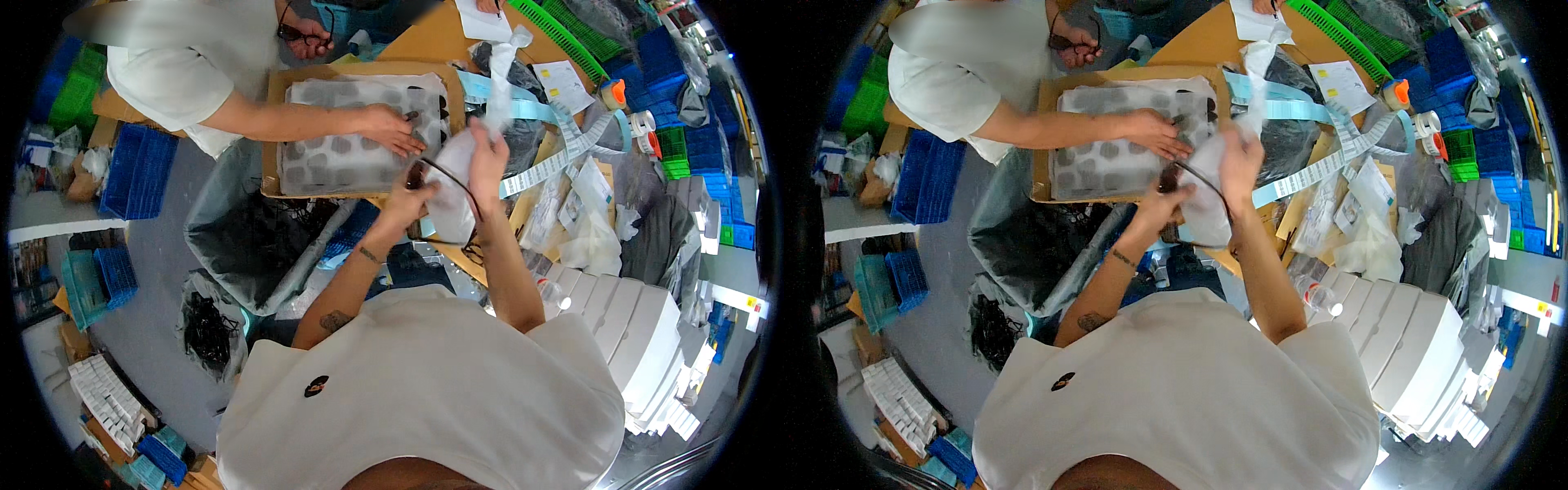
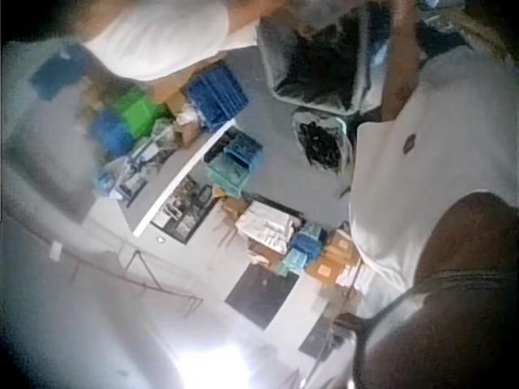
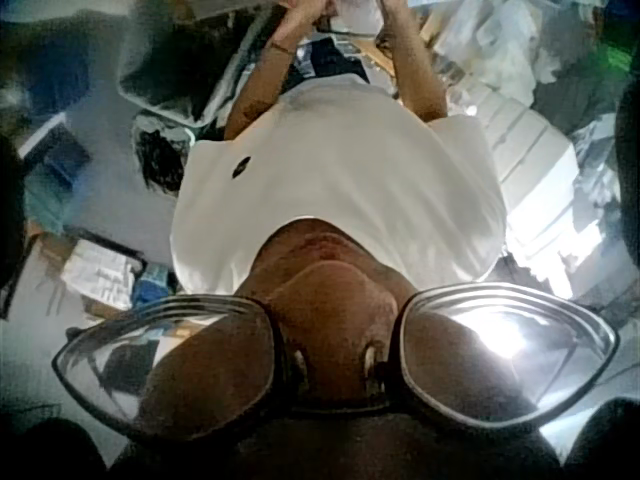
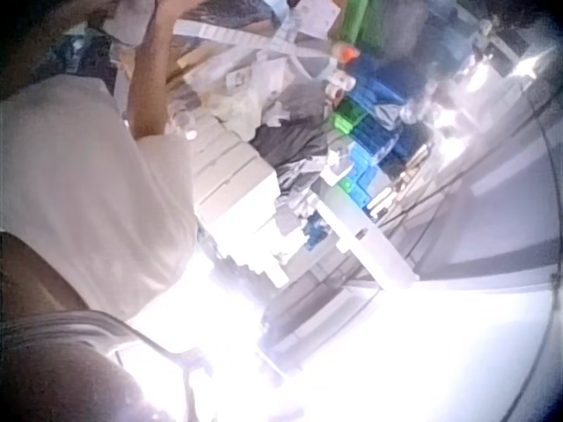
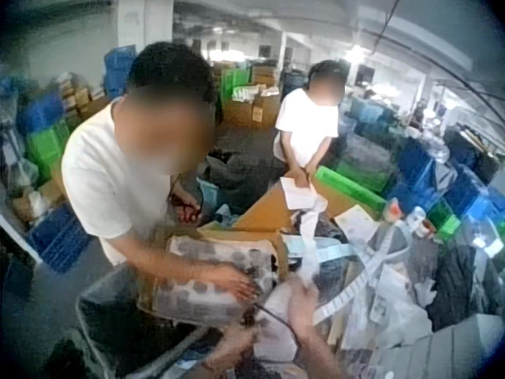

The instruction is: The person assembles eyeglasses by picking up frames and lenses from a tray and bin, then fitting the lenses into the frames. The person places the assembled glasses into a bin and repeats the process with additional frames and lenses.

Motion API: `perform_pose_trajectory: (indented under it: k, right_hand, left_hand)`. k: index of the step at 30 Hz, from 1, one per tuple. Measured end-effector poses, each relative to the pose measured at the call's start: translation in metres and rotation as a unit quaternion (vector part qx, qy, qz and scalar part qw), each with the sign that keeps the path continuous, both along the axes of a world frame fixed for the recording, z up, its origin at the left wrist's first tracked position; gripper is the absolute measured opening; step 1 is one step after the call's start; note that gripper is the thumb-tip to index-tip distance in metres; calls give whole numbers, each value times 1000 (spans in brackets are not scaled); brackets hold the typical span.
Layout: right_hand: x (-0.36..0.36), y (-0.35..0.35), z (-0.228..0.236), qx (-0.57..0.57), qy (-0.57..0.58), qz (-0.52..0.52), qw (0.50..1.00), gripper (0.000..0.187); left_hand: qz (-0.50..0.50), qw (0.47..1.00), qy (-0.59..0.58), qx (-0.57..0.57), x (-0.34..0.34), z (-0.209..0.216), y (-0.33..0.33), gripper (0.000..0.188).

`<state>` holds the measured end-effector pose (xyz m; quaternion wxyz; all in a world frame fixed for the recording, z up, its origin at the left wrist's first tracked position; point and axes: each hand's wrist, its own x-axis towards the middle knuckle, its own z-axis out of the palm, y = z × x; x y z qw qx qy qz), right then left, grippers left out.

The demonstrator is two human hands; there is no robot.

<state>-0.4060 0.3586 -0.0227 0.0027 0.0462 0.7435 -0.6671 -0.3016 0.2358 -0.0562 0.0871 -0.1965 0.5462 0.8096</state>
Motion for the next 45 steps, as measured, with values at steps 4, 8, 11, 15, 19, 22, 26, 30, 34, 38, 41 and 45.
perform_pose_trajectory:
  k: [4,8,11,15,19,22,26,30,34,38,41,45]
  right_hand:
    - [-41,-21,-37,125,60,145,980,31]
    - [-35,-17,-54,328,273,97,899,32]
    - [-35,-1,-57,430,316,-45,845,40]
    - [-76,67,-117,267,59,-20,962,46]
    - [-73,117,-99,284,174,-104,937,46]
    - [-62,202,-57,392,154,-183,888,34]
    - [-55,357,-81,626,25,-250,738,29]
    - [-45,394,-109,617,-90,-333,708,52]
    - [-27,330,-117,600,-97,-239,757,77]
    - [-25,316,-140,574,-290,-121,756,79]
    - [-34,290,-118,545,-187,-173,799,69]
    - [-16,204,-14,76,-14,28,997,46]
  left_hand:
    - [39,998,-28,-44,-19,-20,-38,30]
    - [37,986,-10,-163,-32,-42,-58,35]
    - [-42,948,-6,-315,-25,-42,-64,40]
    - [-105,930,62,-347,-32,-25,-39,40]
    - [-108,919,147,-349,-39,-11,8,37]
    - [-178,934,106,-292,-44,4,41,35]
    - [-249,950,110,-156,-33,7,70,39]
    - [-311,948,54,-45,-16,7,61,36]
    - [-278,960,-18,-27,1,7,39,36]
    - [-215,974,-67,-18,17,26,25,36]
    - [-190,978,-74,-42,22,23,19,36]
    - [-245,942,-29,-227,18,32,13,36]
